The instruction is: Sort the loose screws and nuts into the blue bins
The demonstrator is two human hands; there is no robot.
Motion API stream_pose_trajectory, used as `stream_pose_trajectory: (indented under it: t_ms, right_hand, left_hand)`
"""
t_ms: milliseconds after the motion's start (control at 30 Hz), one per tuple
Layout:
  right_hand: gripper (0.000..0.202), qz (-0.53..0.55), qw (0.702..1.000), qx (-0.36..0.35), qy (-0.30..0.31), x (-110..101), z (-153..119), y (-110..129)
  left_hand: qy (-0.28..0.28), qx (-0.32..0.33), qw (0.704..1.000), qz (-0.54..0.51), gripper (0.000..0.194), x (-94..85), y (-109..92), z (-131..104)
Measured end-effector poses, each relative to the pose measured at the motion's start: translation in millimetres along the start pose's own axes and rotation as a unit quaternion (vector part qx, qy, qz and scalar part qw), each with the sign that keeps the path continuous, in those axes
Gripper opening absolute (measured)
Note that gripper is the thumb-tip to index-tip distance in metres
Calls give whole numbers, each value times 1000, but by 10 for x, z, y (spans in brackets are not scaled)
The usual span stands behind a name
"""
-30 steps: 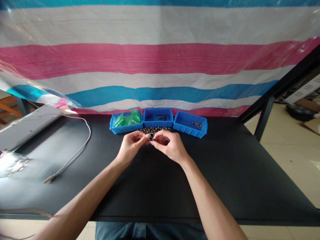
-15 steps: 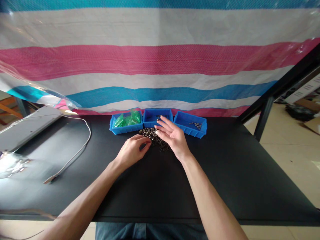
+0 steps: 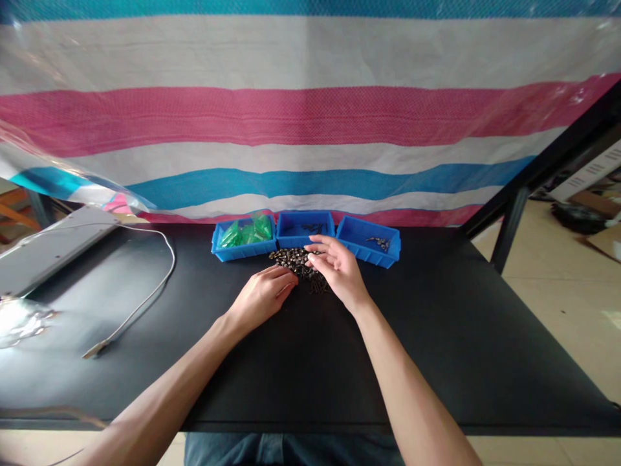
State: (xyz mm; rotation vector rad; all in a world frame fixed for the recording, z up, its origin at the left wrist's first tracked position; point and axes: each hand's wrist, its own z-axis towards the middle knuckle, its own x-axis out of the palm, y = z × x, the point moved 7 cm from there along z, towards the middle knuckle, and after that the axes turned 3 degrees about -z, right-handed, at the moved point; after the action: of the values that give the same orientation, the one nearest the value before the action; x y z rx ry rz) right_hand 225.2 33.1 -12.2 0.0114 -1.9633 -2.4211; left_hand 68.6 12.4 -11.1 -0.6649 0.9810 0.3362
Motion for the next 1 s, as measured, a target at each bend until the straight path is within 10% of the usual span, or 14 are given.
stream_pose_trajectory:
  t_ms: [600,800,1000]
  right_hand:
    - [37,-29,999,17,9,41,-42,119]
    - [32,-53,997,20,61,121,-62,128]
    - [35,-69,993,33,88,167,-85,109]
  left_hand:
    - [-205,-58,959,-186,19,-373,59,-14]
    - [-212,-107,909,-342,27,-323,198,-8]
    - [-191,-71,920,-335,36,-325,145,11]
